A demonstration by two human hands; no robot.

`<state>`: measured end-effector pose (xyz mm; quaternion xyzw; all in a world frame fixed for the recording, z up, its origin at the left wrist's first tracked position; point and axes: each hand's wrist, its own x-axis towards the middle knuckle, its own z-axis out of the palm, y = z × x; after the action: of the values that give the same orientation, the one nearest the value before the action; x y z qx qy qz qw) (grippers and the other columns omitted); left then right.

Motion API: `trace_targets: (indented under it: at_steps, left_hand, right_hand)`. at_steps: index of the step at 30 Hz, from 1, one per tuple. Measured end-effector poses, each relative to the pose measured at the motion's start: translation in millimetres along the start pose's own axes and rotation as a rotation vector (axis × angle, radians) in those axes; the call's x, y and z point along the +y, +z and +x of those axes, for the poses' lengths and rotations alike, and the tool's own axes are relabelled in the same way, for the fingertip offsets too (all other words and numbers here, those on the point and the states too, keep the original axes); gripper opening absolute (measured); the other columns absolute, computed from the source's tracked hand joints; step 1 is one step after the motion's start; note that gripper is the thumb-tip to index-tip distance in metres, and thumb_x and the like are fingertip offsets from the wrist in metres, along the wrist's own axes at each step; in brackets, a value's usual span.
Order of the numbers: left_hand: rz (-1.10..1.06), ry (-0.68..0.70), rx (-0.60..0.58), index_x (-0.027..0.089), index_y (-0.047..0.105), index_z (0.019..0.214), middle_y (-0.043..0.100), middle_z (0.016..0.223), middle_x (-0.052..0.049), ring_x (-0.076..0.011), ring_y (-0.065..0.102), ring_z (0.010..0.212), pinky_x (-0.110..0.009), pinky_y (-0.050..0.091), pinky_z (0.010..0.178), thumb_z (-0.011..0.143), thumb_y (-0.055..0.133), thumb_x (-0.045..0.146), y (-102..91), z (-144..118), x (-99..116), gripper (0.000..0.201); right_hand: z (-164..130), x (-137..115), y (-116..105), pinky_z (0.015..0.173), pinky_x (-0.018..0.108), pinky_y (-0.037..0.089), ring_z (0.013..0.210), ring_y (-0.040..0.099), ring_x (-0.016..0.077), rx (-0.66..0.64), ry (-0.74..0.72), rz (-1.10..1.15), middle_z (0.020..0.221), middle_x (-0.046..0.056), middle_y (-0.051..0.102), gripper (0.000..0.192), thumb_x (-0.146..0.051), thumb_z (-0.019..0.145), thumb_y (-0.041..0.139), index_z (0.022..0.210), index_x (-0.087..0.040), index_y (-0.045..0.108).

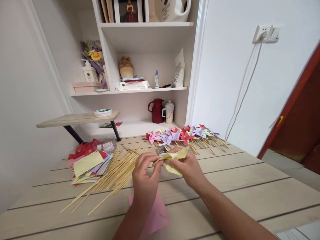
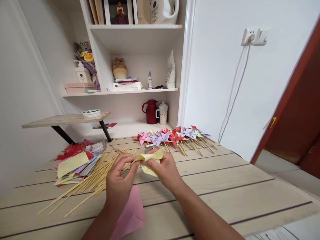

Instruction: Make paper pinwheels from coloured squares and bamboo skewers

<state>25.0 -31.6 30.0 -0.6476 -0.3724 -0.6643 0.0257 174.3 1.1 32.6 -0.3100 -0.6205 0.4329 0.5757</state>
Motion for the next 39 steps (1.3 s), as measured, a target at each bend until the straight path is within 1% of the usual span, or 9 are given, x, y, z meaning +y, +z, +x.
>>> trace_targets:
  at_steps: [4,7,10,15,22,28,32,35,39]
  left_hand:
    - [0.082,0.109,-0.012,0.022,0.066,0.088,0.066,0.088,-0.001,-0.0159,0.064,0.085,-0.030,0.050,0.077,0.085,0.066,0.009,-2.6,-1,-1,0.014]
    - [0.131,0.218,-0.028,0.023,0.067,0.093,0.066,0.091,-0.001,-0.0161,0.061,0.086,-0.032,0.049,0.078,0.086,0.064,0.005,-7.1,-1,1,0.020]
    - [0.139,0.323,-0.019,0.023,0.066,0.097,0.066,0.093,-0.002,-0.0164,0.060,0.087,-0.034,0.048,0.079,0.085,0.062,0.001,-10.8,-1,4,0.026]
    - [0.117,0.376,0.014,0.022,0.065,0.102,0.065,0.095,-0.003,-0.0167,0.059,0.087,-0.034,0.049,0.076,0.084,0.062,-0.002,-11.1,-3,4,0.030]
    - [0.146,0.396,0.015,0.023,0.066,0.094,0.066,0.092,-0.002,-0.0169,0.059,0.086,-0.035,0.048,0.077,0.084,0.062,0.000,-12.9,-1,7,0.025]
    - [0.137,0.399,0.000,0.023,0.065,0.098,0.067,0.092,-0.003,-0.0175,0.060,0.085,-0.036,0.049,0.077,0.086,0.060,0.003,-14.6,-1,10,0.025]
    - [0.088,0.278,-0.066,0.022,0.066,0.102,0.066,0.094,-0.005,-0.0188,0.061,0.088,-0.035,0.049,0.077,0.091,0.058,0.015,-12.0,-5,2,0.015]
    - [0.067,0.140,-0.089,0.022,0.067,0.104,0.068,0.092,-0.005,-0.0180,0.064,0.086,-0.034,0.049,0.079,0.097,0.048,0.018,-12.1,-5,-10,0.020]
    - [0.225,-0.040,0.068,0.021,0.068,0.090,0.068,0.075,-0.002,-0.0171,0.064,0.073,-0.031,0.048,0.073,0.098,0.048,0.025,-22.9,4,-36,0.022]
  right_hand:
    - [-1,-3,0,0.058,0.028,0.045,0.064,0.059,0.0164,0.003,-0.174,-0.140,0.070,0.002,0.066,0.011,-0.030,0.080,0.073,0.078,-0.019,0.070]
    - [-3,-8,-2,0.064,0.032,0.047,0.069,0.061,0.0182,0.000,-0.482,-0.282,0.075,0.003,0.069,0.007,-0.021,0.086,0.066,0.081,-0.021,0.070]
    - [-5,-10,-5,0.071,0.037,0.047,0.071,0.062,0.0189,0.003,-0.754,-0.380,0.077,0.004,0.070,0.014,-0.010,0.087,0.063,0.089,-0.023,0.070]
    - [-8,-9,-8,0.072,0.040,0.047,0.076,0.062,0.0211,-0.016,-0.925,-0.438,0.085,0.006,0.070,0.024,-0.006,0.086,0.060,0.102,-0.022,0.069]
    - [-11,-19,-4,0.071,0.040,0.045,0.073,0.058,0.0207,-0.007,-0.933,-0.481,0.080,0.007,0.066,0.018,-0.007,0.087,0.056,0.097,-0.019,0.065]
    - [-12,-24,-2,0.070,0.039,0.044,0.071,0.057,0.0204,0.024,-0.949,-0.512,0.078,0.007,0.066,0.016,-0.008,0.088,0.054,0.093,-0.019,0.065]
    - [-6,-12,-4,0.069,0.034,0.046,0.071,0.059,0.0185,0.057,-0.776,-0.506,0.075,0.003,0.067,0.012,-0.011,0.088,0.058,0.086,-0.020,0.065]
    - [-2,-3,-8,0.064,0.029,0.047,0.071,0.062,0.0176,0.144,-0.582,-0.470,0.078,0.002,0.069,0.006,-0.018,0.087,0.063,0.085,-0.020,0.067]
    - [3,4,-11,0.057,0.026,0.045,0.064,0.061,0.0166,0.181,-0.324,-0.366,0.073,0.000,0.068,0.009,-0.029,0.085,0.068,0.083,-0.021,0.072]
